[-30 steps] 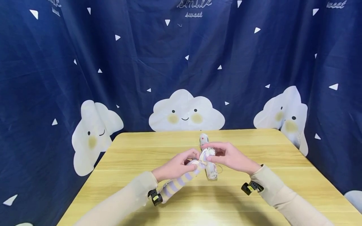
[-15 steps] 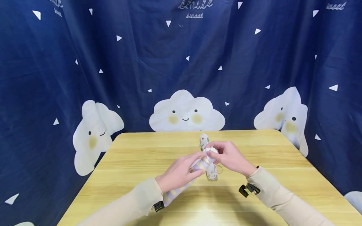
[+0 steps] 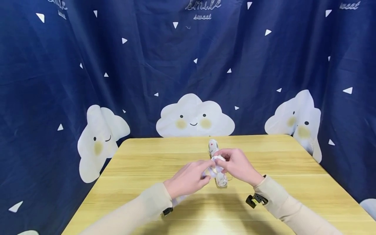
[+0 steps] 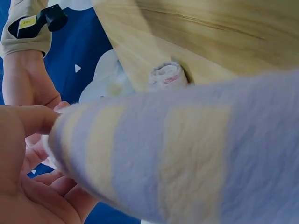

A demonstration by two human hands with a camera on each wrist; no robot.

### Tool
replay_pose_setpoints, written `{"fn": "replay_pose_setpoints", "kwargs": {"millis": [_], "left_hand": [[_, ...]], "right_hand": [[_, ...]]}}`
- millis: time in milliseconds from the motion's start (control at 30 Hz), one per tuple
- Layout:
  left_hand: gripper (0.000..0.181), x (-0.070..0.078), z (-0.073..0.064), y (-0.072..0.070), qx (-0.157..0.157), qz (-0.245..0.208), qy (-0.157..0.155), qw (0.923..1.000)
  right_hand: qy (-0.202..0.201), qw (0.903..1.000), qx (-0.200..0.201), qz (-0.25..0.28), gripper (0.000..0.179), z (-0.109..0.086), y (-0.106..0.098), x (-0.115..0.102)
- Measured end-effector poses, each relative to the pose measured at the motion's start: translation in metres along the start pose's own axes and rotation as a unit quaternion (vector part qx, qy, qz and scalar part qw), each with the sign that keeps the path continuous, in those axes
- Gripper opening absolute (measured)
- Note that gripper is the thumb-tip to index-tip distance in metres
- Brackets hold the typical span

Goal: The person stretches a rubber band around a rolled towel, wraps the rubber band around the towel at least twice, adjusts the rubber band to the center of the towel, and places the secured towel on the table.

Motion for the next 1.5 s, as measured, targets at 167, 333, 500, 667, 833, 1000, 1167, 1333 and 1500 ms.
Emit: {"fn": "replay_pose_setpoints", "kwargs": {"millis": [167,333,500,667,833,1000,1167,1333,1500], "left_hand": [[0.018,0.004,0.001,0.004,-0.007,0.029,0.018,0.9994],[0.012,0.006,-0.002,0.009,0.001,0.055,0.049,0.9973],[0.010,0.004,-0.005,0.010,0.019,0.055,0.079,0.9951],[0.008,0.002,-0.009,0.006,0.028,0.037,0.083,0.9955],[0.012,-0.003,-0.009,-0.001,0.043,-0.026,0.055,0.9972],[0.020,-0.016,-0.007,0.002,0.031,-0.138,-0.008,0.9900],[0.021,-0.026,-0.009,0.005,0.036,-0.245,-0.063,0.9667],[0.025,-0.023,-0.009,0.004,0.043,-0.268,-0.071,0.9597],[0.039,-0.010,-0.005,0.000,0.052,-0.146,-0.023,0.9877]], "right_hand": [[0.007,1.0000,-0.003,-0.004,0.008,0.002,0.003,0.003],[0.023,0.9997,-0.011,-0.002,0.011,0.003,0.002,0.004],[0.048,0.9986,-0.013,0.016,0.014,0.007,-0.003,0.008],[0.081,0.9942,-0.024,0.066,0.016,0.010,-0.006,0.014],[0.066,0.9934,-0.040,0.084,0.018,0.007,-0.008,0.010],[-0.006,0.9961,-0.070,0.054,0.020,0.000,-0.012,0.001],[-0.080,0.9886,-0.123,0.034,0.027,-0.005,-0.012,-0.004],[-0.079,0.9918,-0.100,0.001,0.024,-0.004,-0.015,-0.001],[-0.043,0.9983,-0.038,-0.011,0.022,-0.001,-0.018,0.000]]}}
Point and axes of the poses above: each hand's wrist, its own z-axis towards the middle knuckle, its own y-axis out of the palm, x = y × z, the point moved 7 cm from there along z, towards the middle knuckle, and after that the axes turned 15 degrees about y, right-handed, at the moved point
